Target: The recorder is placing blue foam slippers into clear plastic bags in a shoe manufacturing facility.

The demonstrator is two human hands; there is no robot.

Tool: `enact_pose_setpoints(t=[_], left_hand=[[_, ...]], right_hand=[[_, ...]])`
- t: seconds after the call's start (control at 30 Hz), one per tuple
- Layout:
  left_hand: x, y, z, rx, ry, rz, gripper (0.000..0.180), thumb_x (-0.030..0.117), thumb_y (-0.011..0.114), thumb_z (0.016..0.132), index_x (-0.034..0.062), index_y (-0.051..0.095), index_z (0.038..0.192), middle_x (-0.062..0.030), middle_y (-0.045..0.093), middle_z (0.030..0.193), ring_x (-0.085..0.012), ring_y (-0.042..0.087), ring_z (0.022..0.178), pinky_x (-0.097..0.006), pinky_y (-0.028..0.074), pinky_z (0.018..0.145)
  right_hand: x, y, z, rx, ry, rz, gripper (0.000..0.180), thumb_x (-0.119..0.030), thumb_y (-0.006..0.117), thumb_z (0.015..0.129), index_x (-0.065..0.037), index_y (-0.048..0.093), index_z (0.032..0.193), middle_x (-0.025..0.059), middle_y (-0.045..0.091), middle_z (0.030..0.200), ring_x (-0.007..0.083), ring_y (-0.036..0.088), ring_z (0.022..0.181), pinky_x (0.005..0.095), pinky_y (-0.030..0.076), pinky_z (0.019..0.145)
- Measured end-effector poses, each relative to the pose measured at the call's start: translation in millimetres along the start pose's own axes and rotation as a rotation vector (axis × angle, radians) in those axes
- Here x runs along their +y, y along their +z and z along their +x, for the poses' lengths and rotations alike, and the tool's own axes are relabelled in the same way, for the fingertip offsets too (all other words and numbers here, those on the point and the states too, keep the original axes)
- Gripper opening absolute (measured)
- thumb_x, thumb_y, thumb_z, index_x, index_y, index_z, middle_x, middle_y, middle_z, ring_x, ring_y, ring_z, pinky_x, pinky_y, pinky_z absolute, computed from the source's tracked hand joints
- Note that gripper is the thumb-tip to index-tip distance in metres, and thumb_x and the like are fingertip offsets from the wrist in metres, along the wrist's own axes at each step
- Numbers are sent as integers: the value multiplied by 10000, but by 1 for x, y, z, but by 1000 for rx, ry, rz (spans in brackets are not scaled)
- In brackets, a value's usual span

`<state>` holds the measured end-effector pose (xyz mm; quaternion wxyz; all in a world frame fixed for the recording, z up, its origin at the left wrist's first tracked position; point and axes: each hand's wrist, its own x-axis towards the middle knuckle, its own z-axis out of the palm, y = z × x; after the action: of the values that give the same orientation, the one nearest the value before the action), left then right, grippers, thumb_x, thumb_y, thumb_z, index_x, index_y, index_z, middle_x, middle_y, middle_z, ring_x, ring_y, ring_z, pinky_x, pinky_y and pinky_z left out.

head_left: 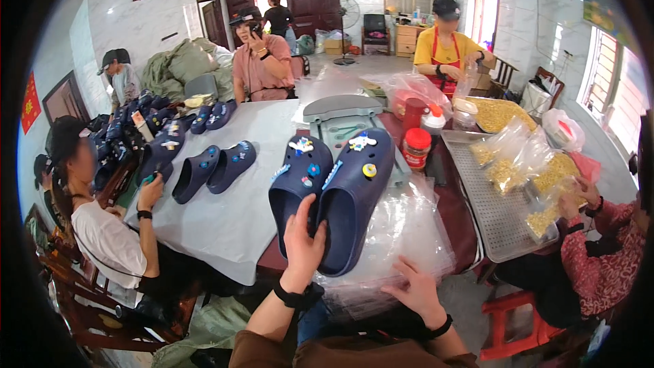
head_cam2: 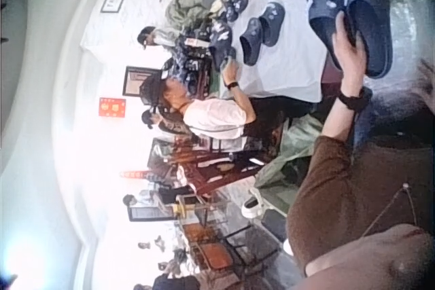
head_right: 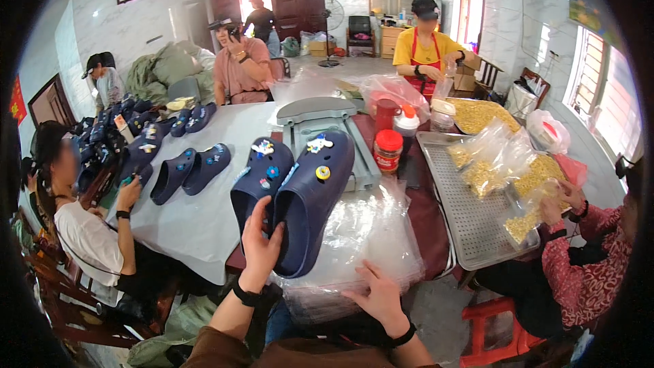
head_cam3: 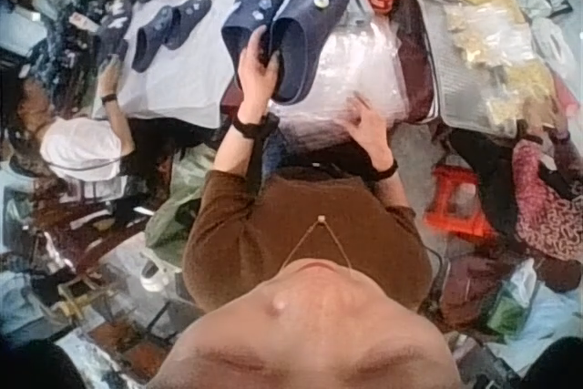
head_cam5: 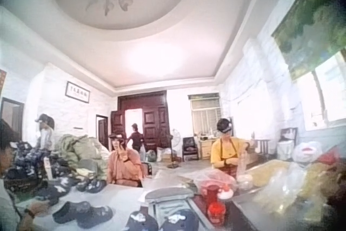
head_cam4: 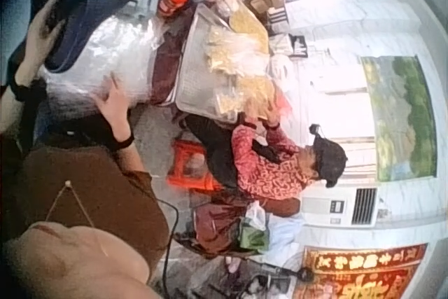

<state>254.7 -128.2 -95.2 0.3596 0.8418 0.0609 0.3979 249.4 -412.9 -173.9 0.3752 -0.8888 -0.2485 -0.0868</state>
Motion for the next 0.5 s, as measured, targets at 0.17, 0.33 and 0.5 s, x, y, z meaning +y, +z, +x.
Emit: enact_pose_setpoints(t=[0.17,0.33,0.5], left_hand=[[27,23,-28,-86,17,-52,651,5,760,808,142,573,1416,-133,604,931,-278,588,775,-387,483,708],[34,42,-42,-167,152,-4,620,-5,715,829,99,546,1416,-227,650,953,-402,598,879,-478,478,798],[9,53,-56,-357,99,-8,664,132,770,865,109,493,1468,-207,676,926,-393,639,880,-480,503,798]], right_hand=[[-24,-25,11,-52,130,257,715,-397,890,765,-40,634,1329,134,681,1306,146,648,692,284,546,654],[-35,-16,26,61,66,336,1011,-403,903,739,55,413,1495,117,721,1092,173,659,694,292,542,650],[-11,4,22,-16,237,201,906,-351,822,806,41,399,1504,139,724,993,235,718,748,329,563,679]])
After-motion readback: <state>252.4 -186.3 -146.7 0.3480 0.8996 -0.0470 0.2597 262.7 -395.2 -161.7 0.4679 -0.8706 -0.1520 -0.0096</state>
